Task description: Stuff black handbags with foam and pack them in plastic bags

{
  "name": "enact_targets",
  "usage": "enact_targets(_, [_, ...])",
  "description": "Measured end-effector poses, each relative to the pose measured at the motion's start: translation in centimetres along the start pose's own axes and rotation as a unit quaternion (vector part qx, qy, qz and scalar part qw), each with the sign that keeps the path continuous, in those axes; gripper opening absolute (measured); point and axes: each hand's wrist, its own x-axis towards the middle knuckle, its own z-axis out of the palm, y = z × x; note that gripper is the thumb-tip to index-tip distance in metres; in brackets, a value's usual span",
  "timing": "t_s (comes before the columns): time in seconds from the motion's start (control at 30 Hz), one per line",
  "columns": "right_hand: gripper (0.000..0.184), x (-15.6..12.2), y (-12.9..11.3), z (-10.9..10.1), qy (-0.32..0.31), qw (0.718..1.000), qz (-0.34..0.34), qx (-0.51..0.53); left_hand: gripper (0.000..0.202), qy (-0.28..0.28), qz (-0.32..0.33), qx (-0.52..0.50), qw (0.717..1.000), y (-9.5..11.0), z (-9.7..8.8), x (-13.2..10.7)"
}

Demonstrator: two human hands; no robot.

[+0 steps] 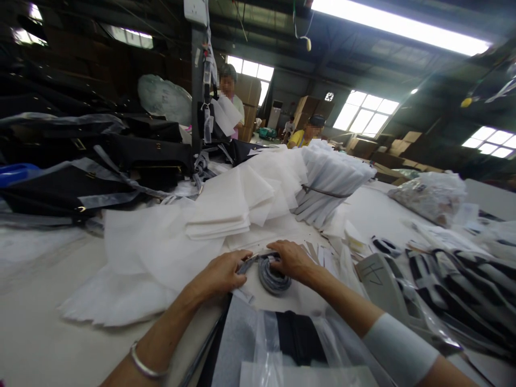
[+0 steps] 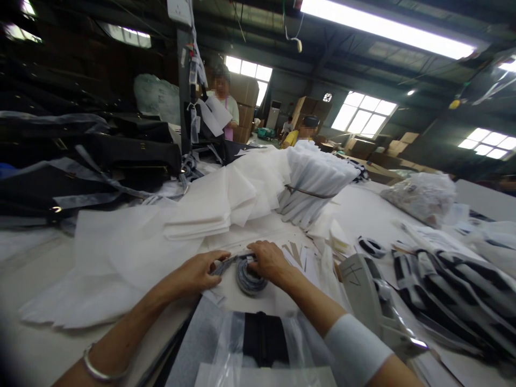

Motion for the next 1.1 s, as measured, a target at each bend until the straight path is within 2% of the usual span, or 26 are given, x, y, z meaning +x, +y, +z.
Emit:
enact_targets(0.1, [0.029,0.1,0.3,0.4,-0.017,1.000,-0.005,0.010,0.065,-0.040,-0.021,-0.007,0.999,0.0,-0.9,-0.2])
enact_targets(0.2, [0.023,0.2,0.2,0.5,-0.019,1.000,-0.007,0.016,0.066,-0.072,-0.037,0.007,0.997,0.6,-1.6,0.2])
enact_targets(0.33, [0.022,0.4,-0.1,0.5,-0.012,1.000,-0.009,0.022,0.063,-0.019,-0.025,0.119,0.992,2.6,-1.2,1.7])
enact_targets(0.47, [0.027,0.6,-0.2,0.5,-0.004,1.000,-0.004,0.024,0.049,0.015,-0.040,0.160,0.986,4.1,0.8,3.2])
enact_targets(0.6, [0.028,0.7,0.0,0.7,0.005,1.000,-0.004,0.027,0.035,0.048,-0.056,0.169,0.983,3.6,2.6,3.9])
enact_targets(0.73, [0.028,0.7,0.4,1.3,0.013,0.999,-0.008,0.030,0.026,0.067,-0.058,0.178,0.980,2.9,3.3,4.2])
enact_targets(0.97, [0.033,1.2,0.6,1.5,-0.006,0.999,-0.024,0.035,0.036,0.078,-0.070,0.231,0.967,3.2,4.0,5.0])
enact_targets(1.1, [0.057,0.9,0.8,0.8,0.004,0.999,-0.030,0.030,0.030,0.067,-0.054,0.247,0.965,3.4,4.1,5.0])
